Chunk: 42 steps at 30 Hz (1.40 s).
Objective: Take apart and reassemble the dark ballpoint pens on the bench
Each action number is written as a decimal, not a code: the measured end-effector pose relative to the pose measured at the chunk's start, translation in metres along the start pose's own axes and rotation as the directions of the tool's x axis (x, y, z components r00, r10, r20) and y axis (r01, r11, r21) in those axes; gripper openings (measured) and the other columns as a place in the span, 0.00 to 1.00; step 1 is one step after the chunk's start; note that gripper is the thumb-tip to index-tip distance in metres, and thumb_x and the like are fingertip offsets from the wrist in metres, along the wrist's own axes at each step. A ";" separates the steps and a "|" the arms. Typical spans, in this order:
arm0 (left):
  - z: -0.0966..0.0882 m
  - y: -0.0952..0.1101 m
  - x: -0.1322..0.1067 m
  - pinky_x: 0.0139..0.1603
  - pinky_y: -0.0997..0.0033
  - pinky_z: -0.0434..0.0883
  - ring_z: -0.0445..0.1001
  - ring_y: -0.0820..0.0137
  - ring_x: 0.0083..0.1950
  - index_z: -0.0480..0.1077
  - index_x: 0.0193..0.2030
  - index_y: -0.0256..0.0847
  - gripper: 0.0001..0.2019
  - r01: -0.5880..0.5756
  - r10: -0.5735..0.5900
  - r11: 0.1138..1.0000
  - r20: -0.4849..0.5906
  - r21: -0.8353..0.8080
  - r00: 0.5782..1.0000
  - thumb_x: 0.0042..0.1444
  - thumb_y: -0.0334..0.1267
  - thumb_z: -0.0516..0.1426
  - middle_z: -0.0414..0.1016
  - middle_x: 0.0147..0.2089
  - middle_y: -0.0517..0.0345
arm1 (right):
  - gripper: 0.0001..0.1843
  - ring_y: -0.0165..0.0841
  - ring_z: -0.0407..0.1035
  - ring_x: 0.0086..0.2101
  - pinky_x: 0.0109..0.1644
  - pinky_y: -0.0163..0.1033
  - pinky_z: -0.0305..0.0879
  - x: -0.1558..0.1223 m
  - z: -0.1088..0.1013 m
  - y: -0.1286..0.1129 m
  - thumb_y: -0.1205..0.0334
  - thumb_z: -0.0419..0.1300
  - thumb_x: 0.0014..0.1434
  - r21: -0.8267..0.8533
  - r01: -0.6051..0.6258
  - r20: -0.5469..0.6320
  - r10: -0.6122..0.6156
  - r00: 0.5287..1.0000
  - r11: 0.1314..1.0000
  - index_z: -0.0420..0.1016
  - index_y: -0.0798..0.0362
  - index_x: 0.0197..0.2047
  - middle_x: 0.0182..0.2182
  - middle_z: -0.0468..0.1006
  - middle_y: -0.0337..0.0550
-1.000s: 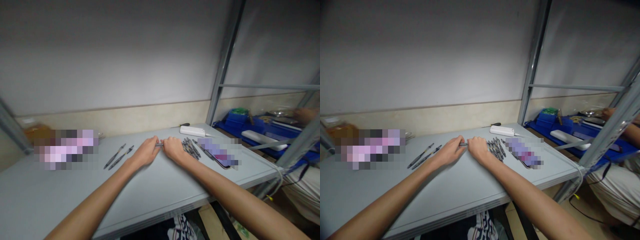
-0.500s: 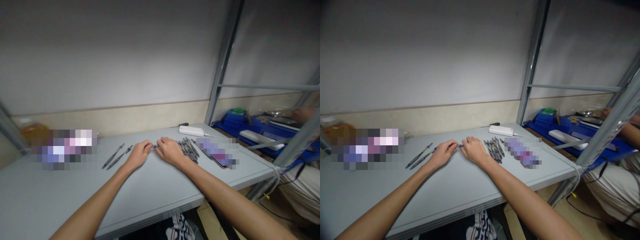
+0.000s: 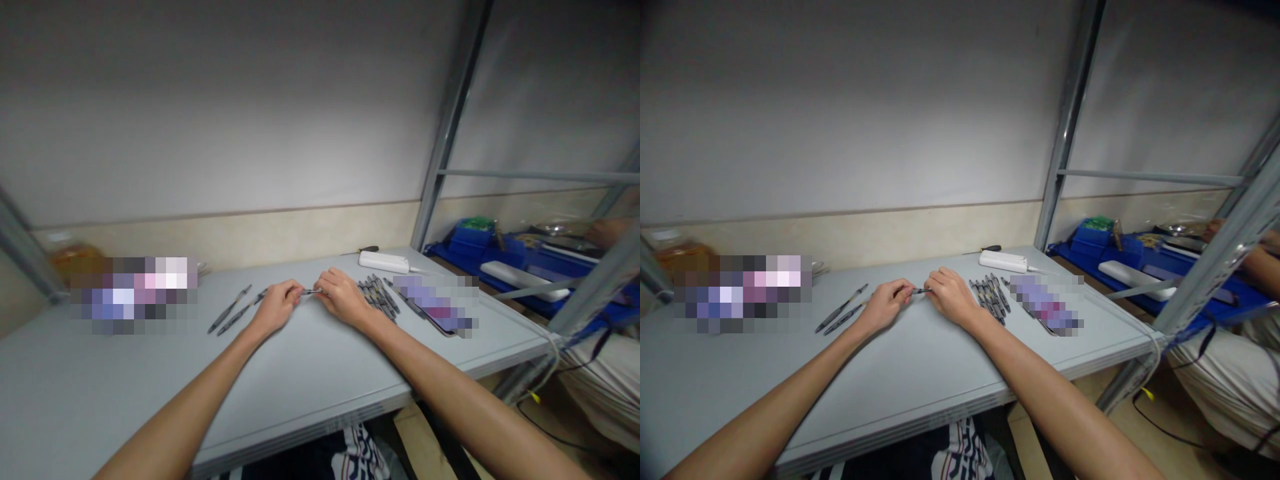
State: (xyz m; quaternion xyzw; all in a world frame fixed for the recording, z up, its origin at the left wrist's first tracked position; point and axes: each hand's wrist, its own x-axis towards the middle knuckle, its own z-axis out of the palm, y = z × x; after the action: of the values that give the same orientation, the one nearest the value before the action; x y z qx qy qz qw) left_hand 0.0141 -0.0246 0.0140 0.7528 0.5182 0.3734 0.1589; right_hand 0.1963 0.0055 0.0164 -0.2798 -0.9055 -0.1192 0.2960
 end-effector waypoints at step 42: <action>-0.003 -0.014 0.000 0.28 0.75 0.58 0.63 0.73 0.27 0.69 0.34 0.36 0.12 0.089 -0.091 0.977 0.000 -0.192 0.996 0.55 0.39 0.48 0.66 0.25 0.61 | 0.19 0.28 0.66 0.24 0.31 0.31 0.57 -0.002 -0.006 -0.002 0.58 0.48 0.60 0.438 -0.456 0.209 0.406 0.890 0.774 0.74 0.56 0.25 0.21 0.74 0.39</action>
State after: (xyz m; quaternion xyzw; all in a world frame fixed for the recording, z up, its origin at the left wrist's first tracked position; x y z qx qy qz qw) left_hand 0.0028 -0.0194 0.0070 0.7080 0.5141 0.4176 0.2451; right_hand 0.1995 0.0010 0.0205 -0.4043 -0.8318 0.1923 0.3282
